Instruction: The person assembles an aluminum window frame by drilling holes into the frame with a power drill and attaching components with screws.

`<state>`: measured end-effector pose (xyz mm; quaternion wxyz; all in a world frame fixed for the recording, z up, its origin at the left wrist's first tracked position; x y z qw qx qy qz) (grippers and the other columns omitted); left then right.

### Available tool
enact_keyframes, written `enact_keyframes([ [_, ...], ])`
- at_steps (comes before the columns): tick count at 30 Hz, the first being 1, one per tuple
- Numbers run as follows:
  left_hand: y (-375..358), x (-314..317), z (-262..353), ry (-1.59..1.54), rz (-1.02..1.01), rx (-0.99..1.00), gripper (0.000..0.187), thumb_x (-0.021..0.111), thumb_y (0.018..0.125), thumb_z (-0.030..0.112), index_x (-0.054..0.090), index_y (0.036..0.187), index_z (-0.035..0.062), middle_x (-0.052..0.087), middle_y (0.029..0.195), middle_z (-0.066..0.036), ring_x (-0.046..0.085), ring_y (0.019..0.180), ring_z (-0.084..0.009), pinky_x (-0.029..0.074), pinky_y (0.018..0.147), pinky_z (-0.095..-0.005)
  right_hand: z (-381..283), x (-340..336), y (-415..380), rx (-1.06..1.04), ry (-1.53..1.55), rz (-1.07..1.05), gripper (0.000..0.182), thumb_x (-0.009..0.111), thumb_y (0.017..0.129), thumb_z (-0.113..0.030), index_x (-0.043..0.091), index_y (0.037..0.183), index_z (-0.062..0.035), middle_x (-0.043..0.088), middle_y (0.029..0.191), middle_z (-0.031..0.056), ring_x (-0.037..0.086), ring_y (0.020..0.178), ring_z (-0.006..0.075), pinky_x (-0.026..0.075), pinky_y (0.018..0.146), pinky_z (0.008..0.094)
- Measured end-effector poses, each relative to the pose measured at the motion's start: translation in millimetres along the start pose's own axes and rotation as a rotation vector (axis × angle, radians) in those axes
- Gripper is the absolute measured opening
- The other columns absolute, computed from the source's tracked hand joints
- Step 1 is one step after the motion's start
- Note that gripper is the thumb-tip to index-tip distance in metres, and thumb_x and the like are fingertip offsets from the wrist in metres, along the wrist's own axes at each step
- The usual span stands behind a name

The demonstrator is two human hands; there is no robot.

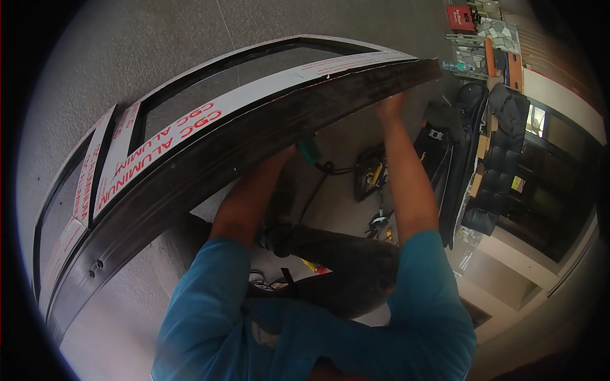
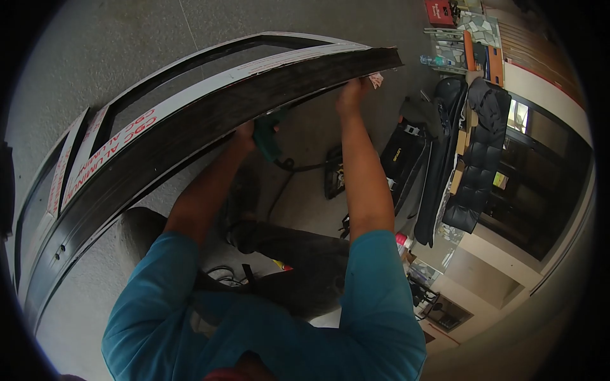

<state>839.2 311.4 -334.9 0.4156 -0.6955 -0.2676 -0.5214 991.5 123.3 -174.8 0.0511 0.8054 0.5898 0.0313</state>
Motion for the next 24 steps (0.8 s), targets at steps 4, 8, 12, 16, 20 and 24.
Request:
enact_keyframes([
  [4, -5.6, -18.5, 7.8, 0.055, -0.075, 0.017, 0.048, 0.055, 0.09, 0.046, 0.054, 0.118, 0.0071, 0.063, 0.103, -0.016, 0.064, 0.072, -0.028, 0.054, 0.066, -0.0397, -41.3, 36.0, -24.5, -0.079, -0.108, 0.089, 0.032, 0.063, 0.084, -0.009, 0.059, 0.113, 0.0037, 0.062, 0.109, 0.0093, 0.057, 0.101, 0.0176, 0.041, 0.091, 0.031],
  [8, -40.4, -18.1, 17.3, 0.104, 0.121, -0.066, 0.045, 0.056, 0.088, 0.039, 0.052, 0.119, 0.0068, 0.063, 0.102, -0.015, 0.063, 0.07, -0.0273, 0.053, 0.067, -0.0383, -30.8, 14.7, -21.0, 0.037, -0.226, 0.088, 0.046, 0.066, 0.082, -0.013, 0.052, 0.123, 0.0029, 0.057, 0.12, 0.0121, 0.053, 0.108, 0.0193, 0.039, 0.094, 0.0318],
  [12, -62.1, -4.2, 15.2, 0.204, 0.149, -0.177, 0.044, 0.056, 0.086, 0.035, 0.053, 0.118, 0.0057, 0.064, 0.097, -0.013, 0.063, 0.072, -0.0249, 0.053, 0.068, -0.036, -36.8, 2.3, -66.4, 0.301, -0.657, 0.19, 0.076, 0.073, 0.078, -0.027, 0.033, 0.138, -0.0005, 0.041, 0.136, 0.0159, 0.044, 0.121, 0.0229, 0.038, 0.098, 0.035],
  [16, -77.6, 44.5, -19.6, 0.418, 0.178, -0.173, 0.043, 0.06, 0.085, 0.029, 0.055, 0.117, 0.0022, 0.064, 0.097, -0.01, 0.064, 0.078, -0.0213, 0.052, 0.072, -0.0345, -33.2, -2.9, -187.0, 0.76, -0.545, -0.344, 0.089, 0.075, 0.075, -0.037, 0.027, 0.142, -0.0031, 0.039, 0.137, 0.0176, 0.038, 0.127, 0.0287, 0.028, 0.107, 0.0383],
  [20, -103.6, 86.6, -66.0, 0.67, 0.412, -0.117, 0.038, 0.063, 0.083, 0.019, 0.056, 0.116, 0.0008, 0.064, 0.101, -0.01, 0.064, 0.084, -0.0194, 0.051, 0.078, -0.0324, -58.5, -1.9, -243.3, 0.828, -0.375, -0.278, 0.087, 0.072, 0.078, -0.021, 0.02, 0.146, -0.0059, 0.043, 0.132, 0.0143, 0.044, 0.122, 0.0236, 0.036, 0.101, 0.0359],
  [24, -133.0, 118.8, -95.6, 0.92, 0.251, 0.121, 0.057, 0.07, 0.077, 0.015, 0.041, 0.124, 0.0, 0.059, 0.103, -0.016, 0.061, 0.094, -0.0233, 0.049, 0.082, -0.0355, -98.0, -14.4, -251.8, 0.857, -0.228, -0.357, 0.103, 0.076, 0.074, -0.025, 0.008, 0.146, 0.001, 0.04, 0.134, 0.0176, 0.04, 0.127, 0.027, 0.034, 0.104, 0.0391],
])
Point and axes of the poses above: each hand's wrist, its own y-axis towards the middle knuckle, its own x-axis out of the palm, z = x × y, the point moved 5 cm from there along y, towards the middle knuckle
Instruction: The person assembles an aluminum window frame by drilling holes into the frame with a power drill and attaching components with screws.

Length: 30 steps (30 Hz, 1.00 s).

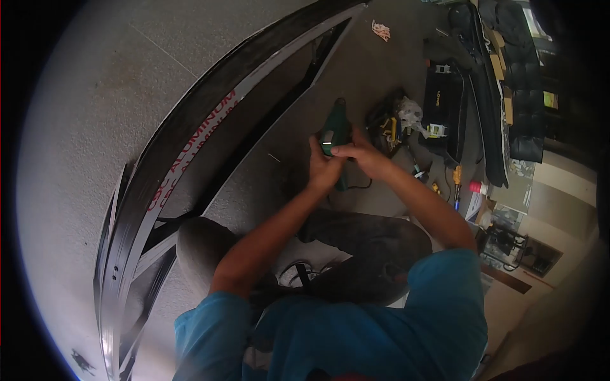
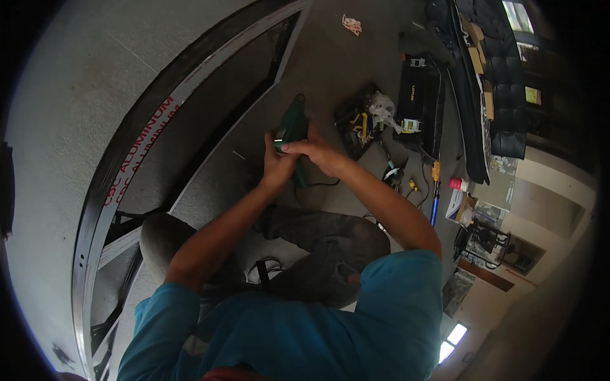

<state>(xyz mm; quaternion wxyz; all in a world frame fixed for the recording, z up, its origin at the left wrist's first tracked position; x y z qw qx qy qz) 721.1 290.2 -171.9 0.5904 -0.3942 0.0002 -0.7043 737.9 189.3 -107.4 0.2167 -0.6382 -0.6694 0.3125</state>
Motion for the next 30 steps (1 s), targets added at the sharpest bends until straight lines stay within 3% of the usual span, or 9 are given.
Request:
enact_keyframes([
  [5, -35.0, 30.9, -4.9, 0.246, -0.25, 0.235, 0.078, 0.067, 0.078, 0.011, 0.019, 0.139, -0.0001, 0.039, 0.13, -0.028, 0.053, 0.112, -0.0346, 0.046, 0.092, -0.0399, 4.1, -6.6, -51.5, -0.084, 0.051, 0.11, 0.106, 0.079, 0.07, -0.021, 0.009, 0.145, 0.0031, 0.038, 0.135, 0.018, 0.038, 0.128, 0.0282, 0.033, 0.106, 0.0391],
  [7, -57.3, 43.6, 14.2, 0.464, -0.312, 0.441, 0.087, 0.066, 0.079, 0.008, 0.009, 0.145, 0.0019, 0.025, 0.138, -0.031, 0.046, 0.121, -0.0397, 0.045, 0.094, -0.0416, -0.4, -13.4, -74.3, -0.309, -0.072, 0.11, 0.102, 0.078, 0.069, -0.014, 0.013, 0.145, 0.0029, 0.037, 0.137, 0.0158, 0.038, 0.128, 0.0255, 0.035, 0.105, 0.0369],
  [11, -93.7, 66.4, 87.2, 0.695, -0.445, 0.502, 0.086, 0.067, 0.081, 0.008, 0.01, 0.145, -0.0018, 0.042, 0.134, -0.025, 0.051, 0.121, -0.0341, 0.043, 0.099, -0.0394, -9.2, -29.3, -118.4, -0.331, 0.233, 0.179, 0.084, 0.073, 0.075, -0.022, 0.026, 0.139, 0.0055, 0.044, 0.131, 0.0169, 0.049, 0.119, 0.0273, 0.043, 0.097, 0.0358],
  [13, -96.4, 78.2, 125.6, 0.99, -0.834, 0.53, 0.073, 0.071, 0.078, 0.013, 0.033, 0.139, 0.0003, 0.056, 0.121, -0.02, 0.057, 0.113, -0.0352, 0.046, 0.094, -0.0394, -4.0, -46.2, -126.5, -0.298, 0.599, 0.097, 0.064, 0.063, 0.081, -0.02, 0.038, 0.134, 0.0054, 0.054, 0.122, 0.0172, 0.058, 0.108, 0.028, 0.047, 0.092, 0.0363],
  [17, -63.5, 85.9, 237.7, 1.544, -0.528, 0.981, 0.047, 0.074, 0.075, 0.02, 0.058, 0.115, 0.0029, 0.063, 0.105, -0.016, 0.061, 0.099, -0.0346, 0.05, 0.084, -0.0421, -25.1, -67.4, -137.5, -0.485, 0.697, 0.08, 0.054, 0.054, 0.085, -0.023, 0.046, 0.128, 0.0077, 0.059, 0.115, 0.0207, 0.063, 0.097, 0.0297, 0.049, 0.09, 0.0391],
  [20, -12.9, 65.1, 286.2, 1.803, -0.315, 1.174, 0.061, 0.075, 0.073, 0.022, 0.05, 0.127, 0.0055, 0.058, 0.114, -0.016, 0.057, 0.105, -0.0352, 0.049, 0.085, -0.0457, -39.5, -77.0, -136.8, -0.592, 0.863, -0.042, 0.059, 0.05, 0.087, -0.032, 0.044, 0.129, 0.0098, 0.057, 0.118, 0.026, 0.062, 0.099, 0.0302, 0.049, 0.089, 0.0398],
  [22, 13.6, 53.4, 296.5, 2.096, -0.103, 1.025, 0.079, 0.076, 0.071, 0.02, 0.036, 0.137, 0.0068, 0.051, 0.12, -0.018, 0.057, 0.103, -0.0358, 0.049, 0.087, -0.044, -42.4, -75.4, -129.1, -0.728, 1.015, -0.166, 0.066, 0.045, 0.09, -0.04, 0.042, 0.13, 0.0121, 0.054, 0.122, 0.0303, 0.062, 0.098, 0.0307, 0.049, 0.089, 0.0411],
  [25, 29.6, 55.4, 284.0, 2.327, -0.172, 0.731, 0.088, 0.075, 0.071, 0.017, 0.025, 0.142, 0.0055, 0.046, 0.126, -0.022, 0.055, 0.106, -0.0372, 0.048, 0.091, -0.0449, -22.8, -62.0, -93.7, -0.767, 1.231, -0.168, 0.07, 0.045, 0.09, -0.047, 0.041, 0.131, 0.0098, 0.055, 0.117, 0.0314, 0.063, 0.094, 0.0295, 0.049, 0.087, 0.0408],
  [30, 53.4, 80.6, 255.4, 2.702, -0.252, 0.834, 0.087, 0.077, 0.066, 0.015, 0.029, 0.138, 0.0102, 0.036, 0.135, -0.023, 0.046, 0.12, -0.0402, 0.045, 0.095, -0.0495, 19.7, -3.0, -6.9, -0.758, 1.748, -0.461, 0.077, 0.056, 0.084, -0.05, 0.039, 0.133, 0.0061, 0.048, 0.123, 0.0312, 0.063, 0.086, 0.0221, 0.052, 0.083, 0.0377],
])
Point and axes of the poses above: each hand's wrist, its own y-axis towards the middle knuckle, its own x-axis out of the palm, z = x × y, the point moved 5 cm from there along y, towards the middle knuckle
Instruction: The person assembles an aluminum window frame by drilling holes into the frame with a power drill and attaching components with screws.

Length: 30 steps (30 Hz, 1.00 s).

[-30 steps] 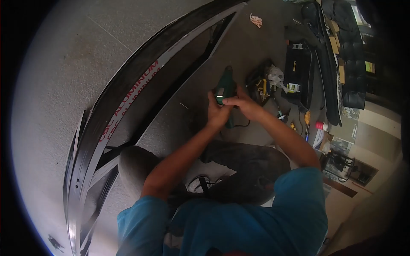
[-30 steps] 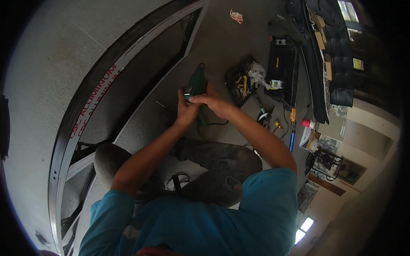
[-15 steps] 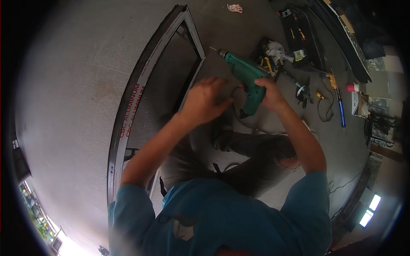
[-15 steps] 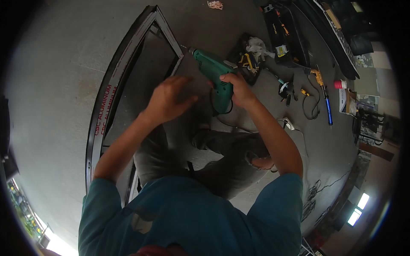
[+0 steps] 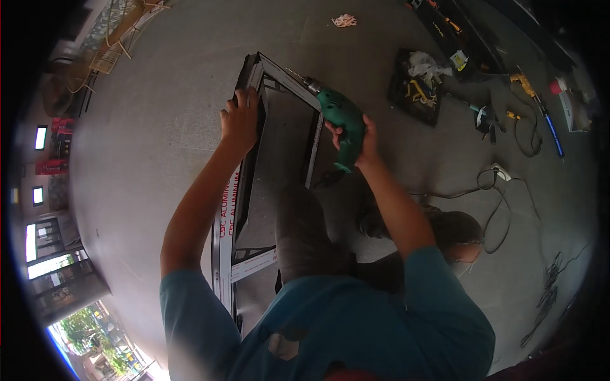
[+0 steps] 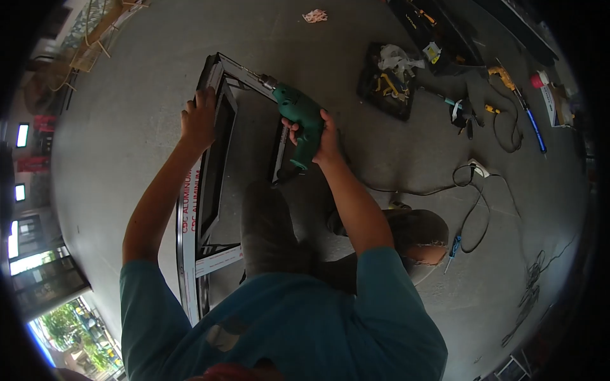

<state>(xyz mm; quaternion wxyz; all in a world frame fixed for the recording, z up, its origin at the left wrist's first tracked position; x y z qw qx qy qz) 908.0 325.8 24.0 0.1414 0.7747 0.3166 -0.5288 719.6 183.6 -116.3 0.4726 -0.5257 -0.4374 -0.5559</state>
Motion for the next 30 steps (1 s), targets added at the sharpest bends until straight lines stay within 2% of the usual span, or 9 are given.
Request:
enact_keyframes([
  [5, 8.5, -3.6, -4.0, 0.108, 0.219, 0.318, 0.068, 0.078, 0.067, 0.019, 0.043, 0.125, 0.01, 0.035, 0.136, -0.021, 0.039, 0.127, -0.0393, 0.031, 0.109, -0.054, 41.6, -61.2, 2.3, 0.008, 0.053, 0.081, 0.075, 0.059, 0.083, -0.05, 0.041, 0.134, 0.0013, 0.048, 0.121, 0.031, 0.062, 0.079, 0.019, 0.054, 0.079, 0.0362],
  [7, 5.1, -30.0, 0.6, 0.035, 0.294, 0.615, 0.038, 0.073, 0.077, 0.027, 0.062, 0.107, 0.0078, 0.045, 0.132, -0.013, 0.041, 0.127, -0.0341, 0.023, 0.113, -0.0508, 47.6, -74.0, 6.9, 0.017, 0.089, 0.076, 0.075, 0.057, 0.083, -0.051, 0.04, 0.135, 0.0008, 0.049, 0.119, 0.0311, 0.063, 0.08, 0.0198, 0.055, 0.079, 0.0368],
  [8, 11.7, -32.9, 0.1, 0.045, 0.278, 0.639, 0.038, 0.073, 0.077, 0.027, 0.062, 0.107, 0.0078, 0.045, 0.132, -0.013, 0.041, 0.127, -0.0341, 0.023, 0.113, -0.0508, 52.7, -78.7, 10.0, 0.053, 0.096, 0.069, 0.075, 0.056, 0.084, -0.051, 0.039, 0.136, 0.0004, 0.05, 0.118, 0.0312, 0.064, 0.08, 0.0206, 0.055, 0.078, 0.0374],
  [10, 18.2, -13.8, 9.8, 0.255, -0.088, 0.983, 0.034, 0.064, 0.084, 0.043, 0.07, 0.087, 0.0104, 0.059, 0.116, -0.005, 0.047, 0.121, -0.0237, 0.024, 0.112, -0.0453, 54.6, -81.3, 20.8, 0.045, 0.105, 0.058, 0.075, 0.056, 0.084, -0.052, 0.039, 0.136, 0.0, 0.05, 0.118, 0.0313, 0.064, 0.08, 0.0199, 0.055, 0.077, 0.0366],
  [16, 36.6, 13.4, 21.0, 0.426, -0.38, 1.187, 0.056, 0.047, 0.09, 0.059, 0.072, 0.072, 0.0123, 0.068, 0.074, -0.003, 0.059, 0.095, -0.0171, 0.03, 0.105, -0.0369, 53.8, -85.9, 37.2, 0.084, 0.13, 0.031, 0.071, 0.055, 0.084, -0.05, 0.043, 0.133, -0.0008, 0.053, 0.115, 0.0318, 0.062, 0.078, 0.02, 0.052, 0.077, 0.0364],
  [19, 38.7, 12.2, 23.4, 0.436, -0.348, 1.197, 0.058, 0.046, 0.09, 0.059, 0.071, 0.067, 0.0122, 0.067, 0.067, -0.004, 0.061, 0.09, -0.0172, 0.032, 0.103, -0.0346, 54.3, -89.1, 36.2, 0.098, 0.15, 0.004, 0.07, 0.055, 0.084, -0.05, 0.044, 0.133, -0.0013, 0.055, 0.115, 0.0302, 0.062, 0.078, 0.0211, 0.052, 0.077, 0.0364],
  [23, 39.8, 18.3, 24.9, 0.374, -0.327, 1.278, 0.057, 0.048, 0.089, 0.059, 0.071, 0.067, 0.0115, 0.067, 0.067, -0.005, 0.061, 0.089, -0.0179, 0.032, 0.101, -0.0344, 62.1, -92.7, 38.3, 0.108, 0.144, 0.019, 0.072, 0.054, 0.085, -0.052, 0.041, 0.135, -0.0013, 0.055, 0.113, 0.033, 0.064, 0.075, 0.0196, 0.054, 0.075, 0.0358],
  [26, 39.5, 16.7, 23.7, 0.519, -0.466, 1.187, 0.056, 0.051, 0.086, 0.06, 0.071, 0.068, 0.0111, 0.068, 0.072, -0.006, 0.061, 0.091, -0.0187, 0.032, 0.102, -0.0355, 63.5, -92.6, 44.7, 0.131, 0.127, 0.017, 0.07, 0.053, 0.086, -0.051, 0.042, 0.134, -0.0016, 0.055, 0.113, 0.0331, 0.064, 0.075, 0.0198, 0.054, 0.075, 0.0363],
  [30, 36.5, 15.3, 30.6, 0.333, -0.128, 1.301, 0.057, 0.055, 0.081, 0.063, 0.072, 0.071, 0.0101, 0.069, 0.078, -0.006, 0.061, 0.094, -0.0217, 0.03, 0.107, -0.0376, 63.7, -90.7, 56.5, 0.149, 0.126, 0.001, 0.069, 0.053, 0.085, -0.05, 0.043, 0.134, -0.0019, 0.055, 0.113, 0.0334, 0.063, 0.073, 0.0191, 0.053, 0.075, 0.0367],
])
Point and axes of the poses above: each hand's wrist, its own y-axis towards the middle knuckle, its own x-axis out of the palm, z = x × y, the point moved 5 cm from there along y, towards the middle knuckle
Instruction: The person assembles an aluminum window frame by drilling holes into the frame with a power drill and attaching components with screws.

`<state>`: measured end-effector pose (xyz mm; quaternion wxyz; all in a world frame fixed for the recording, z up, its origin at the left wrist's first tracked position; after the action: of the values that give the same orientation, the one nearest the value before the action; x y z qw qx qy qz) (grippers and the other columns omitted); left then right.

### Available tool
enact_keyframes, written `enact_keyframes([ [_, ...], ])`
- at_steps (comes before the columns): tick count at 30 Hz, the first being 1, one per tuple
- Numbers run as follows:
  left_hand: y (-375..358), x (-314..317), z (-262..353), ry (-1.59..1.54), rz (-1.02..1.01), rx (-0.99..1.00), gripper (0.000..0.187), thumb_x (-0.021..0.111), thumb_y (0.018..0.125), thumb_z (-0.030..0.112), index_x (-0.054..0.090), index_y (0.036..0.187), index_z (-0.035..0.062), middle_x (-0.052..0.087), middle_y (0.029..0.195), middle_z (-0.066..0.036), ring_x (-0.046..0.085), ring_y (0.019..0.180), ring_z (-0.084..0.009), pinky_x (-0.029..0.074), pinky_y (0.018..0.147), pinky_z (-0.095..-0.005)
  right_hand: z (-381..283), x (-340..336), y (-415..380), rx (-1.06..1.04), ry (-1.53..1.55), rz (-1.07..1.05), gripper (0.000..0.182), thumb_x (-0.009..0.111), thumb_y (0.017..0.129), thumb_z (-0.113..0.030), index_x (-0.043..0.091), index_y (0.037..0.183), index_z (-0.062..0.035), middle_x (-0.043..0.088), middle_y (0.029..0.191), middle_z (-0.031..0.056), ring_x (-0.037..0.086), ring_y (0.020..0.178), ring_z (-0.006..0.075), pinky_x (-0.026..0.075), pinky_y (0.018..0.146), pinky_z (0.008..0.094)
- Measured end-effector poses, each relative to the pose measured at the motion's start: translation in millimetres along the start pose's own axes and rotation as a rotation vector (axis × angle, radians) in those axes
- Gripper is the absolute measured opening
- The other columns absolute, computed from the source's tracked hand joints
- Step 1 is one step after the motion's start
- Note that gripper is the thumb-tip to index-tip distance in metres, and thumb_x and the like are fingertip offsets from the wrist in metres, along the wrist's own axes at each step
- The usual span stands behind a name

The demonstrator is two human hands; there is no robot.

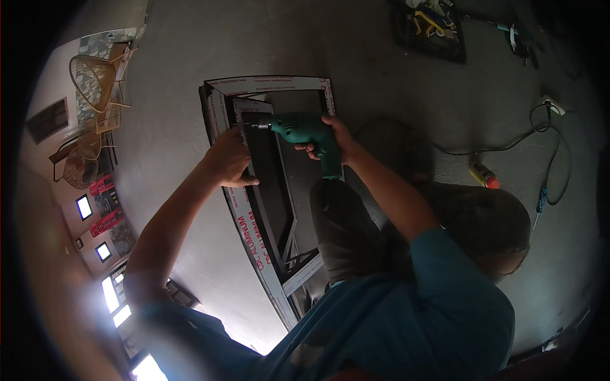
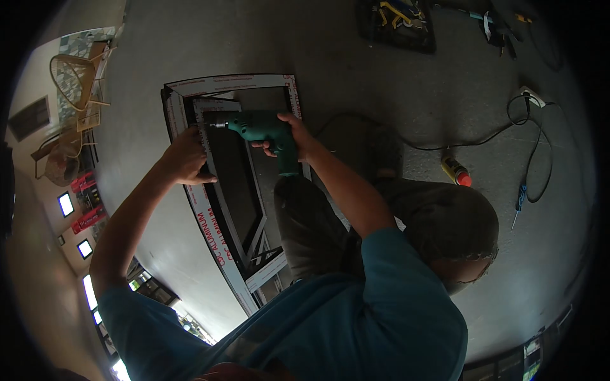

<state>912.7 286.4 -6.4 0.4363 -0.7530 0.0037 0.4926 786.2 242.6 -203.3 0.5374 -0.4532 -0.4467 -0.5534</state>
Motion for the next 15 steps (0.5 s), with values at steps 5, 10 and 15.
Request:
enact_keyframes([
  [5, 2.6, 7.8, 0.4, -0.052, -0.175, -0.029, 0.061, 0.057, 0.077, 0.067, 0.073, 0.082, 0.0084, 0.07, 0.086, -0.007, 0.059, 0.102, -0.0252, 0.028, 0.109, -0.0388, 2.6, -3.0, 10.5, 0.04, 0.024, 0.011, 0.069, 0.053, 0.084, -0.051, 0.044, 0.133, -0.0026, 0.055, 0.113, 0.0334, 0.061, 0.071, 0.0177, 0.053, 0.075, 0.0365],
  [10, 0.2, -1.0, 2.7, -0.196, -0.055, -0.062, 0.055, 0.066, 0.074, 0.06, 0.071, 0.089, 0.0076, 0.068, 0.088, -0.006, 0.056, 0.106, -0.0253, 0.031, 0.106, -0.0412, 1.5, -5.7, 18.9, 0.048, 0.006, 0.043, 0.068, 0.053, 0.084, -0.051, 0.045, 0.133, -0.004, 0.055, 0.114, 0.0331, 0.061, 0.071, 0.0183, 0.051, 0.072, 0.0355],
  [15, -23.9, -15.1, 26.6, -0.282, 0.043, -0.473, 0.066, 0.073, 0.075, 0.049, 0.055, 0.122, 0.0053, 0.055, 0.113, -0.014, 0.046, 0.116, -0.0309, 0.031, 0.103, -0.045, -0.1, -8.5, 30.3, 0.075, 0.004, 0.115, 0.067, 0.053, 0.084, -0.051, 0.046, 0.132, -0.0045, 0.058, 0.111, 0.0303, 0.061, 0.071, 0.0198, 0.05, 0.07, 0.0366],
])
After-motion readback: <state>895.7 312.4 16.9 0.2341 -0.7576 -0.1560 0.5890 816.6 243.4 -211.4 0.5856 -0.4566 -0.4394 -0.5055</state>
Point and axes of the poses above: each hand's wrist, its own y-axis towards the middle knuckle, its own x-axis out of the palm, z = x × y, the point moved 5 cm from there along y, towards the middle knuckle
